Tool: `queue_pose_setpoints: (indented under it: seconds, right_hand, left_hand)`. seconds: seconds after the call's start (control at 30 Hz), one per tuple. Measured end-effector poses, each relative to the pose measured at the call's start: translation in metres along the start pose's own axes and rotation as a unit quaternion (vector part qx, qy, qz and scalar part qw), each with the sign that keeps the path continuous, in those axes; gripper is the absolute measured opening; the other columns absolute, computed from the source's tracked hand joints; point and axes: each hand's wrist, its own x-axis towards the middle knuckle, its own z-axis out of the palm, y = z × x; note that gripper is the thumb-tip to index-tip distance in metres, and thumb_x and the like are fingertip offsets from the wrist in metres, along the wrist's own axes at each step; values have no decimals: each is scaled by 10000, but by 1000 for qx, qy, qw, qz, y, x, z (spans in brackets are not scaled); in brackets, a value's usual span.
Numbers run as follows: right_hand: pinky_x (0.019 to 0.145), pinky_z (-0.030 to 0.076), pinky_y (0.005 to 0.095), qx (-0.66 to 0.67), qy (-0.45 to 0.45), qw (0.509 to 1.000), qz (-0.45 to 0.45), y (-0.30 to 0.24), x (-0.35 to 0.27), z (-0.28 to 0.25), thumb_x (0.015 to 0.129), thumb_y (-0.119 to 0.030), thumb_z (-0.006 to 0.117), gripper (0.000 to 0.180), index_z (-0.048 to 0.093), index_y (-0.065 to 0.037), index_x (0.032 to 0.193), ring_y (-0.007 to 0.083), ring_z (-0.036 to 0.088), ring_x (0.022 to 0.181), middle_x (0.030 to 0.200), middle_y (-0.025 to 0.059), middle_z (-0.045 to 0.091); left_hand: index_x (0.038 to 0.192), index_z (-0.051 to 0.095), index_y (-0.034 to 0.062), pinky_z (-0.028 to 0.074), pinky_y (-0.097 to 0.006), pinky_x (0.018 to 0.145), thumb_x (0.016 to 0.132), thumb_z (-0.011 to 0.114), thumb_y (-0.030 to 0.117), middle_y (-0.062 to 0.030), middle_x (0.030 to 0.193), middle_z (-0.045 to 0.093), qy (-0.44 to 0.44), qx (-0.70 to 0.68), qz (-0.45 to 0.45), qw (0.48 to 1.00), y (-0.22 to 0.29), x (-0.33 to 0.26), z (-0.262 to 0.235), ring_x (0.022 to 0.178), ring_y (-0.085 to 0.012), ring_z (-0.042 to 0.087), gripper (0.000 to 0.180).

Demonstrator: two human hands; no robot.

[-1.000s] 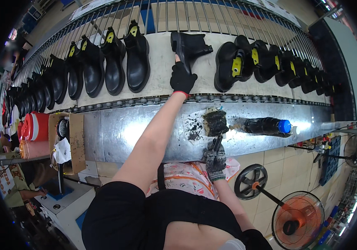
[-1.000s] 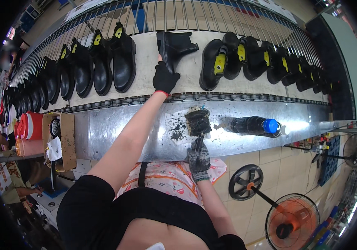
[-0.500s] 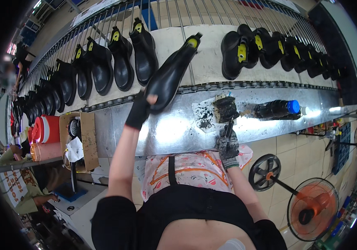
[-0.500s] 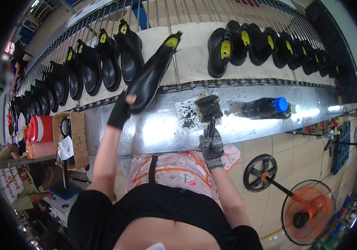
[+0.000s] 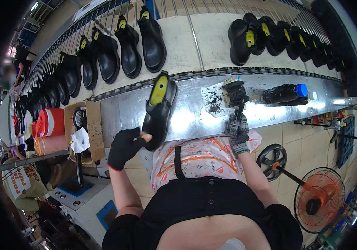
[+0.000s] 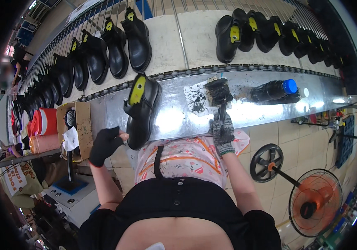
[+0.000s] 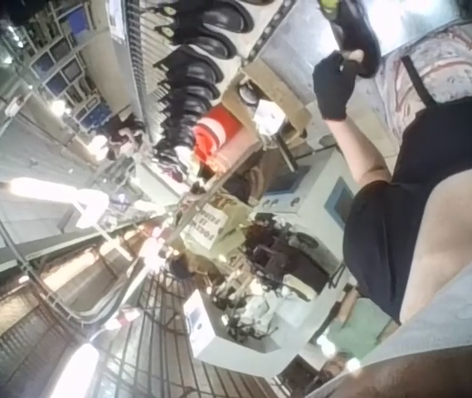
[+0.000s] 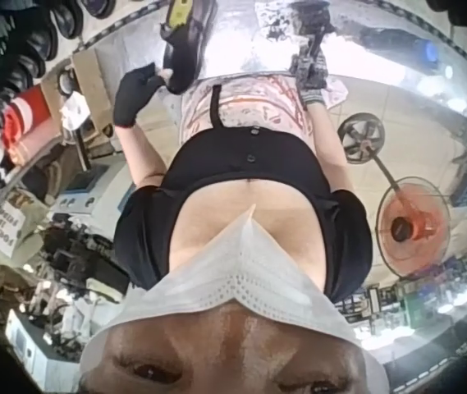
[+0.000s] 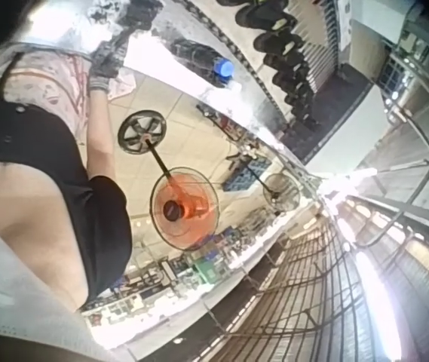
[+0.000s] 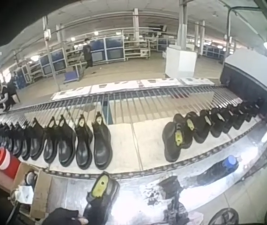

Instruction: Cleaning and applying adhesive or finish to shoes on a manufacturing line.

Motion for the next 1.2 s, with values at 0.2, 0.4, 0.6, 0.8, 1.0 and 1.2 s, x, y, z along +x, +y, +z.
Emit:
queue_pose_setpoints:
  seconds: [0.2, 0.4, 0.6, 0.8, 1.0, 1.2]
  right_hand:
    - [548, 501, 280, 27, -14, 1000, 3, 22, 7, -10, 988, -214, 433, 272, 496, -116, 1235, 145, 567, 648, 967, 34, 614]
    - [715, 530, 301, -78, -54, 995, -38, 19, 4, -14, 919, -164, 556, 332, 511, -53, 1229, 153, 603, 787, 980, 50, 630]
    - [752, 534, 272, 276, -61, 951, 125, 4, 0, -5, 957, -221, 523, 377, 488, -62, 1297, 109, 582, 790, 1020, 13, 606]
    - [791, 524, 415, -381, -20, 907, -176, -9, -8, -9, 845, -221, 627, 456, 558, -46, 1261, 341, 648, 941, 1069, 178, 639]
    - [806, 523, 449, -380, -45, 911, -157, -16, -8, -8, 838, -256, 619, 548, 507, -51, 1334, 383, 625, 986, 1147, 218, 603]
    - [800, 523, 377, -390, -25, 896, -210, -25, -7, -6, 873, -196, 594, 425, 550, -27, 1260, 291, 654, 918, 1039, 131, 655]
  left_hand:
    - [1207, 617, 23, 497, -256, 791, 814, 723, 149, -43, 1010, 669, 33, -199, 383, 901, 158, 113, 34, 873, -107, 632, 426]
    - [1185, 612, 90, 514, -358, 807, 853, 644, 419, -140, 996, 670, 222, -29, 327, 918, 270, 339, 83, 904, -272, 680, 469]
    - [1238, 562, 132, 502, -448, 845, 823, 591, 349, -187, 1067, 668, 61, 181, 379, 905, 301, 435, 107, 981, -357, 639, 469]
    - [1144, 622, 142, 516, -440, 796, 803, 629, 344, -175, 949, 691, 112, 136, 346, 922, 287, 433, 117, 902, -362, 657, 397]
    - [1061, 642, -21, 520, -433, 769, 806, 622, 355, -229, 908, 680, 221, 95, 353, 904, 290, 434, 96, 867, -389, 651, 455]
    - [1107, 609, 22, 530, -399, 673, 809, 637, 258, -196, 840, 683, 232, 147, 375, 886, 289, 439, 77, 759, -319, 679, 381]
